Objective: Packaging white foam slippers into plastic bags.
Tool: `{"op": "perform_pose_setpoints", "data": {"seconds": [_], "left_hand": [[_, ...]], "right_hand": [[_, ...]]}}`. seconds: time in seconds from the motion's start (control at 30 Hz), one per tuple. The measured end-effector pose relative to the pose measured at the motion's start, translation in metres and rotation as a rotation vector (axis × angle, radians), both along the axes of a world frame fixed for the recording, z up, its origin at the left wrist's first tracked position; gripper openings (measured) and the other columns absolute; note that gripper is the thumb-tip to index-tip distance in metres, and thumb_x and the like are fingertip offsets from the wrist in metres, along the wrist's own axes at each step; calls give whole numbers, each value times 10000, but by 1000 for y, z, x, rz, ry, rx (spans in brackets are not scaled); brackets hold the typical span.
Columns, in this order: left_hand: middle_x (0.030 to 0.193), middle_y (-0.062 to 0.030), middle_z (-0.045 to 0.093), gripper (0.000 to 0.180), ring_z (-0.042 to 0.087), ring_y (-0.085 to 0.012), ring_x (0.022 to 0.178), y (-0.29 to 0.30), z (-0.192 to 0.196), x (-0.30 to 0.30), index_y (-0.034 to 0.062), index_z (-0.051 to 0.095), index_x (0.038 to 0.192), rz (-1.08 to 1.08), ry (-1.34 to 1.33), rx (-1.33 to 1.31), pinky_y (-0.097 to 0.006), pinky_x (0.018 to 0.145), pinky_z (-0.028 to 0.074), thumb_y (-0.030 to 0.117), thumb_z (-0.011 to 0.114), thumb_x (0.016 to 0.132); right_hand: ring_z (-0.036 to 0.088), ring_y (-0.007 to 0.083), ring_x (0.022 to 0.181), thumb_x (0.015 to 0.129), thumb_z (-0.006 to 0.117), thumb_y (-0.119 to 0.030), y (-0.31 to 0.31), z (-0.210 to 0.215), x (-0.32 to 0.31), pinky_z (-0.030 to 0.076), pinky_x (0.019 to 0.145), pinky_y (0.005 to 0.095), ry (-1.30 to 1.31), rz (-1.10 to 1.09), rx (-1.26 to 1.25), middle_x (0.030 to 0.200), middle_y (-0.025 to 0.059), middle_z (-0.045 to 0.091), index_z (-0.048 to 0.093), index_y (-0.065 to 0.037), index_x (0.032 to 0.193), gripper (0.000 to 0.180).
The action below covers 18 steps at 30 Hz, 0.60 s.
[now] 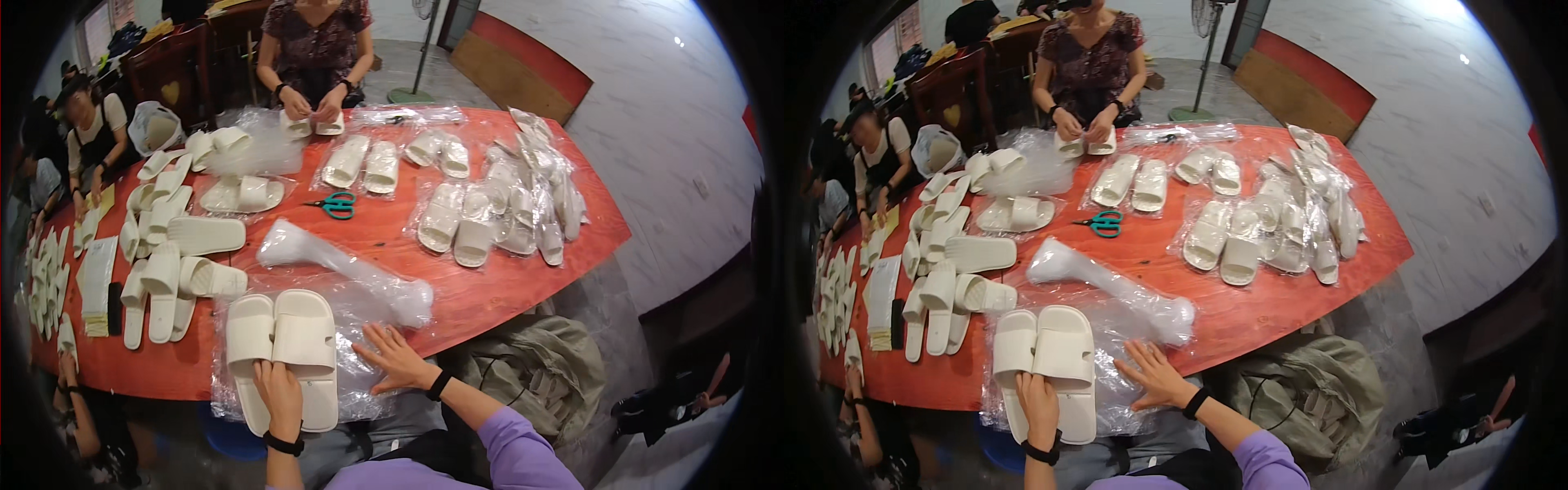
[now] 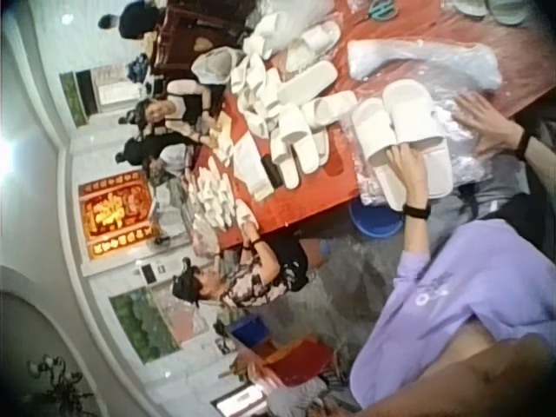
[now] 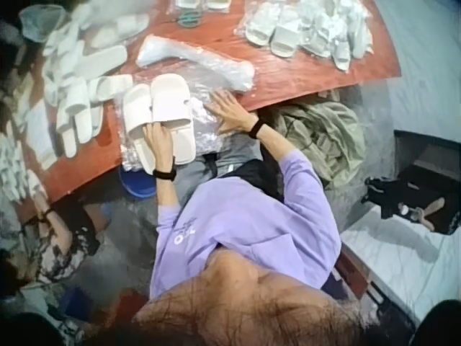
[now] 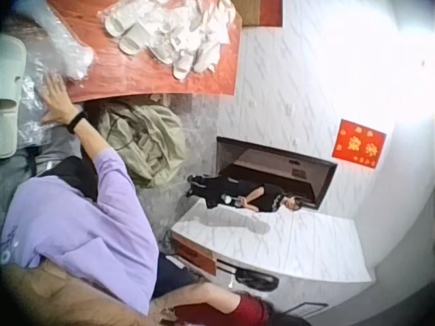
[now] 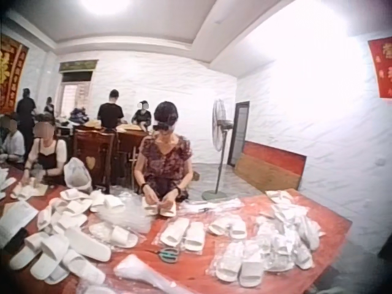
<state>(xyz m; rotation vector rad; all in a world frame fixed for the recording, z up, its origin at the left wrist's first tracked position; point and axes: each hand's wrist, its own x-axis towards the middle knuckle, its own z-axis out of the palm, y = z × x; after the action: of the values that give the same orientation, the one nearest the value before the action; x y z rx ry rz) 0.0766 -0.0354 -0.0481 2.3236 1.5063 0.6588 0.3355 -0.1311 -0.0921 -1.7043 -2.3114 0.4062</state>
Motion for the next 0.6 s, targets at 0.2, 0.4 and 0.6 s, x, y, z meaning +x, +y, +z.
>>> {"op": "perform_pose_setpoints", "data": {"seconds": [0.2,0.4,0.6], "left_hand": [[1064,-231,548,219,457,-420,1084,-2,-59,14,-30,616,1021,101,252,-21,-562,892,359,62,565,829],[1035,-221,537,182,451,-404,1085,5,-49,3,-13,614,969,17,283,-23,-547,865,366,106,581,835],[970,-161,570,140,490,-367,988,6,-49,9,41,645,909,-37,294,23,-523,820,389,157,610,839]], "right_hand": [[414,388,1305,792,718,-320,12,6,29,334,1086,454,173,133,-24,1400,239,433,504,-91,1349,638],[647,240,873,897,591,-113,80,33,176,503,678,317,452,-843,155,947,126,655,632,-26,1068,196],[548,460,1076,803,672,-237,132,16,284,471,891,486,32,-891,240,1214,292,516,381,23,1339,663]]}}
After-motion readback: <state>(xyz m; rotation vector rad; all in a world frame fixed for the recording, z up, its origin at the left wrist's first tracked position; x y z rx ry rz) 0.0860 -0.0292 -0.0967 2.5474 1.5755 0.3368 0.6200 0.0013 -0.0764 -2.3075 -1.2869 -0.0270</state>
